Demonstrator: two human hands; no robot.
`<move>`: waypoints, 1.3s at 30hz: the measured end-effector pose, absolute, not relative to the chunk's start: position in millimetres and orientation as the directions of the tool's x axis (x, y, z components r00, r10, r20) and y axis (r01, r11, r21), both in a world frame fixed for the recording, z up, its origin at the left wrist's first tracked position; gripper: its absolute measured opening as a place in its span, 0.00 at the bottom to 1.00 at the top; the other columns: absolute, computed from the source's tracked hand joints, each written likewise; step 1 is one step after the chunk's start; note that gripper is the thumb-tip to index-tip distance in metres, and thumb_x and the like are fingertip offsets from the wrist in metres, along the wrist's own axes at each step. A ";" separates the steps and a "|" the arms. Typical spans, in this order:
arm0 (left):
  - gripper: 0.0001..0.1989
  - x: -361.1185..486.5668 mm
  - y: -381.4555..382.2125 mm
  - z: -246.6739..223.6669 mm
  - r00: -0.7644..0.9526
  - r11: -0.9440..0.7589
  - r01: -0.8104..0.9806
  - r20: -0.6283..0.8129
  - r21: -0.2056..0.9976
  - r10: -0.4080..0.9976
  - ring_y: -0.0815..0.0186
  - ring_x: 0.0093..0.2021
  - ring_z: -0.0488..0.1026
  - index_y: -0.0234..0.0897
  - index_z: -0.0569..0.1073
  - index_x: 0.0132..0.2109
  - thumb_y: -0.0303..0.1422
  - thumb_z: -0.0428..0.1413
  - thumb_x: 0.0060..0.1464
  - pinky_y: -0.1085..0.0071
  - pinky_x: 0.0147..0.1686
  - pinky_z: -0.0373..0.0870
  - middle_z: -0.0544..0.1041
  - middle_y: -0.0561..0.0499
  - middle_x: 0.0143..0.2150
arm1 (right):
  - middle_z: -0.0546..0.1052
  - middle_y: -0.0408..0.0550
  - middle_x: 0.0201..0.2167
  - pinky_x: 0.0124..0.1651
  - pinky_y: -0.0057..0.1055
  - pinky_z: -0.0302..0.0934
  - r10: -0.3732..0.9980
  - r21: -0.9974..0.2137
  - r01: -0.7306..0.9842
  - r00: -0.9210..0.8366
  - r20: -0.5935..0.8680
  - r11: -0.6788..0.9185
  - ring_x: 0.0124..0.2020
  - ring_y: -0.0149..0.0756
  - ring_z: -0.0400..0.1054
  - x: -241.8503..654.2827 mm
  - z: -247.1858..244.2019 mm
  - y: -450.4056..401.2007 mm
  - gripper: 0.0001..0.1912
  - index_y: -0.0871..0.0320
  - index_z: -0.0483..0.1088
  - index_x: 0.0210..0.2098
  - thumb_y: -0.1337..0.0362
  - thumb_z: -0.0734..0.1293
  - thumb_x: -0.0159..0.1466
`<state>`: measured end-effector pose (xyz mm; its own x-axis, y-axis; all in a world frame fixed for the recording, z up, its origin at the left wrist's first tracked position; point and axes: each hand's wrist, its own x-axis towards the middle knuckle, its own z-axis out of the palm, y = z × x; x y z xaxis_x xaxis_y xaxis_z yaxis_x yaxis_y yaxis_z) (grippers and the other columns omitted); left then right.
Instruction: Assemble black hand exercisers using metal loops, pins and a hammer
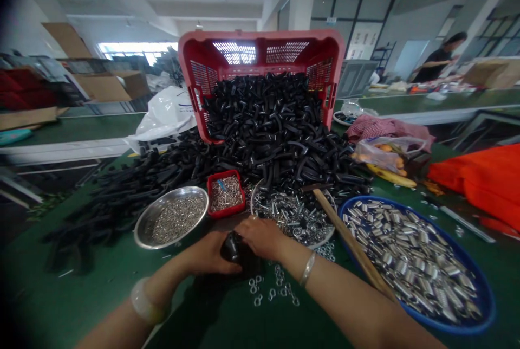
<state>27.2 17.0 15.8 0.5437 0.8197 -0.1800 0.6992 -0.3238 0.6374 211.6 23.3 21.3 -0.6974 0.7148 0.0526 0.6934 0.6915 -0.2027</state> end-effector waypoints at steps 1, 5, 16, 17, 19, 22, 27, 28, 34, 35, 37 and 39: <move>0.25 26.1 17.9 15.2 0.525 -0.367 0.763 -0.178 0.532 0.833 0.62 0.32 0.70 0.35 0.70 0.38 0.45 0.59 0.33 0.68 0.33 0.66 0.73 0.50 0.32 | 0.71 0.51 0.42 0.43 0.34 0.58 0.725 -0.166 0.713 -0.688 0.021 0.681 0.46 0.40 0.61 208.5 18.0 24.5 0.14 0.58 0.65 0.45 0.66 0.57 0.60; 0.31 23.6 14.3 10.1 0.472 -0.470 0.879 -0.013 0.074 0.881 0.53 0.40 0.68 0.35 0.68 0.46 0.49 0.56 0.36 0.60 0.39 0.63 0.71 0.42 0.41 | 0.70 0.54 0.38 0.41 0.34 0.59 0.817 -0.073 0.814 -0.575 0.039 0.576 0.43 0.42 0.62 198.8 7.5 20.5 0.13 0.61 0.68 0.38 0.61 0.58 0.60; 0.22 8.1 92.6 41.5 0.221 -0.223 0.974 -0.045 -0.034 0.974 0.59 0.39 0.70 0.42 0.69 0.46 0.47 0.38 0.55 0.67 0.34 0.64 0.73 0.46 0.42 | 0.72 0.52 0.34 0.37 0.37 0.61 0.938 -0.088 0.940 -0.317 0.138 0.330 0.38 0.42 0.67 291.2 24.8 18.4 0.14 0.58 0.71 0.38 0.60 0.57 0.60; 0.21 7.1 107.4 44.1 0.191 -0.194 0.980 -0.062 -0.048 0.980 0.59 0.38 0.71 0.41 0.71 0.45 0.45 0.40 0.55 0.68 0.33 0.64 0.73 0.45 0.41 | 0.72 0.52 0.34 0.37 0.38 0.62 0.942 -0.081 0.944 -0.307 0.137 0.319 0.38 0.43 0.67 304.1 23.6 16.5 0.15 0.57 0.71 0.38 0.60 0.57 0.60; 0.18 7.2 131.6 44.5 0.206 -0.214 0.975 -0.134 -0.052 0.969 0.60 0.34 0.72 0.41 0.75 0.37 0.48 0.49 0.48 0.69 0.30 0.64 0.75 0.46 0.36 | 0.73 0.51 0.34 0.38 0.39 0.63 0.942 -0.091 0.944 -0.304 0.142 0.318 0.37 0.42 0.68 327.0 18.5 10.7 0.15 0.57 0.71 0.39 0.59 0.57 0.60; 0.17 13.0 150.5 35.4 0.283 -0.296 0.955 -0.201 -0.036 0.938 0.59 0.34 0.72 0.43 0.76 0.31 0.49 0.58 0.34 0.70 0.30 0.65 0.76 0.49 0.33 | 0.75 0.52 0.36 0.38 0.38 0.65 0.938 -0.122 0.936 -0.310 0.157 0.329 0.36 0.41 0.70 350.6 9.3 0.4 0.17 0.56 0.72 0.39 0.57 0.56 0.60; 0.13 21.0 151.2 18.1 0.276 -0.282 0.959 -0.136 -0.021 0.951 0.59 0.39 0.72 0.46 0.75 0.38 0.42 0.52 0.47 0.68 0.34 0.66 0.76 0.48 0.39 | 0.75 0.51 0.39 0.38 0.36 0.66 0.934 -0.137 0.933 -0.306 0.183 0.332 0.38 0.40 0.71 363.0 8.3 -7.9 0.18 0.54 0.71 0.39 0.56 0.55 0.61; 0.13 20.2 150.3 16.5 0.266 -0.269 0.963 -0.118 -0.011 0.957 0.59 0.39 0.72 0.46 0.74 0.39 0.42 0.49 0.50 0.68 0.34 0.66 0.75 0.48 0.40 | 0.75 0.50 0.39 0.39 0.36 0.66 0.935 -0.144 0.932 -0.307 0.179 0.334 0.38 0.39 0.71 362.5 10.2 -8.4 0.17 0.54 0.71 0.40 0.56 0.55 0.61; 0.14 10.0 143.1 19.6 0.270 -0.268 0.961 -0.042 0.063 0.962 0.63 0.42 0.71 0.44 0.73 0.43 0.35 0.45 0.55 0.70 0.40 0.65 0.74 0.49 0.45 | 0.75 0.48 0.39 0.40 0.36 0.66 0.917 -0.179 0.904 -0.359 0.173 0.387 0.36 0.38 0.71 349.2 17.6 -13.7 0.16 0.53 0.71 0.41 0.56 0.57 0.60; 0.15 9.3 139.0 21.5 0.285 -0.282 0.956 -0.028 0.079 0.958 0.64 0.43 0.71 0.43 0.73 0.43 0.35 0.44 0.55 0.71 0.41 0.65 0.74 0.49 0.45 | 0.75 0.48 0.39 0.40 0.36 0.66 0.913 -0.184 0.898 -0.371 0.171 0.400 0.37 0.38 0.71 347.3 17.6 -15.2 0.16 0.53 0.71 0.41 0.56 0.58 0.59; 0.14 9.1 125.9 25.2 0.339 -0.335 0.929 0.005 0.159 0.941 0.66 0.42 0.71 0.42 0.73 0.44 0.35 0.45 0.55 0.72 0.43 0.64 0.75 0.51 0.44 | 0.74 0.47 0.40 0.41 0.37 0.65 0.909 -0.198 0.890 -0.385 0.159 0.411 0.38 0.39 0.70 345.2 17.5 -18.3 0.16 0.51 0.70 0.43 0.55 0.58 0.59; 0.14 10.3 107.0 27.0 0.401 -0.394 0.867 0.045 0.306 0.915 0.66 0.40 0.71 0.41 0.73 0.44 0.35 0.47 0.53 0.72 0.42 0.64 0.76 0.51 0.42 | 0.74 0.48 0.41 0.42 0.37 0.65 0.909 -0.225 0.881 -0.393 0.140 0.415 0.39 0.38 0.70 345.7 18.1 -21.4 0.17 0.52 0.69 0.44 0.56 0.58 0.59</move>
